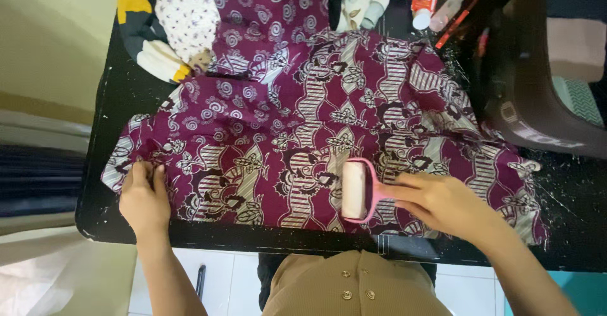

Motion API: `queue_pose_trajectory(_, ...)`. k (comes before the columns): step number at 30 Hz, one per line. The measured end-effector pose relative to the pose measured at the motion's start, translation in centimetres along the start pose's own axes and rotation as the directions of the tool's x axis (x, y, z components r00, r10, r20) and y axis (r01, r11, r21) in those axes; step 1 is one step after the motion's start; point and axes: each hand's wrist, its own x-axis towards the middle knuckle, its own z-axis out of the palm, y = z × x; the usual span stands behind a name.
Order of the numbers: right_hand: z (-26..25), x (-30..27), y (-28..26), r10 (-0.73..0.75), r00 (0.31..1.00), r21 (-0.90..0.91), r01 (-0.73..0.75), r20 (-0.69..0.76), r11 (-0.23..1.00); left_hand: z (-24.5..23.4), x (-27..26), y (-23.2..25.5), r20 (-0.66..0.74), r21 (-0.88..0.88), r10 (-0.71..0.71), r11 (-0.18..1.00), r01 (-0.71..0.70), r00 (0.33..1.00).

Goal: The person uses a lint roller to clean a patterned maroon fabric laid on a table, then folds the fabric into a compact rectangle. The lint roller is used repeatedly across the fabric surface before folding begins.

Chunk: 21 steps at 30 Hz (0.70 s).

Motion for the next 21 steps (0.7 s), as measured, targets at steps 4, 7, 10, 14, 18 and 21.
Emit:
queue_pose_trajectory(4,2.3,3.5,-1.6,-0.147,0.988,0.026,0.148,-0.044,0.989,-0.4,0.3,0.0,-0.043,0.056,0.005,0.998,-0.003,0.999)
queue_pose_trajectory(7,5.1,7.3,-3.7,-0.281,0.954,0.064,0.288,-0.104,0.955,-0.8,0.6,0.2,-0.004,0.029,-0.096,0.995,0.096,0.995)
queue_pose_trajectory(10,8.7,12.8,-6.6,-0.399,0.902,0.072,0.414,-0.165,0.907,-1.5,0.3,0.8,-0.095,-0.063,-0.048,0.997,0.042,0.994)
queue_pose_trajectory(14,13.1,20.1,-11.6,-0.435,0.862,0.011,0.453,-0.261,0.892,-2.4,0.0,1.3,-0.130,-0.366,0.025,0.928,-0.072,0.991)
queue_pose_trajectory(18,15.9,24.3,-16.0,-0.492,0.781,-0.140,0.477,-0.385,0.867,-2.3,-0.2,0.6,0.009,-0.527,0.098,0.847,-0.079,0.995)
queue_pose_trajectory(21,16.0,24.6,-16.3,-0.471,0.793,-0.077,0.482,-0.386,0.873,-2.4,-0.6,-0.5,0.105,-0.520,0.124,0.852,-0.052,0.987)
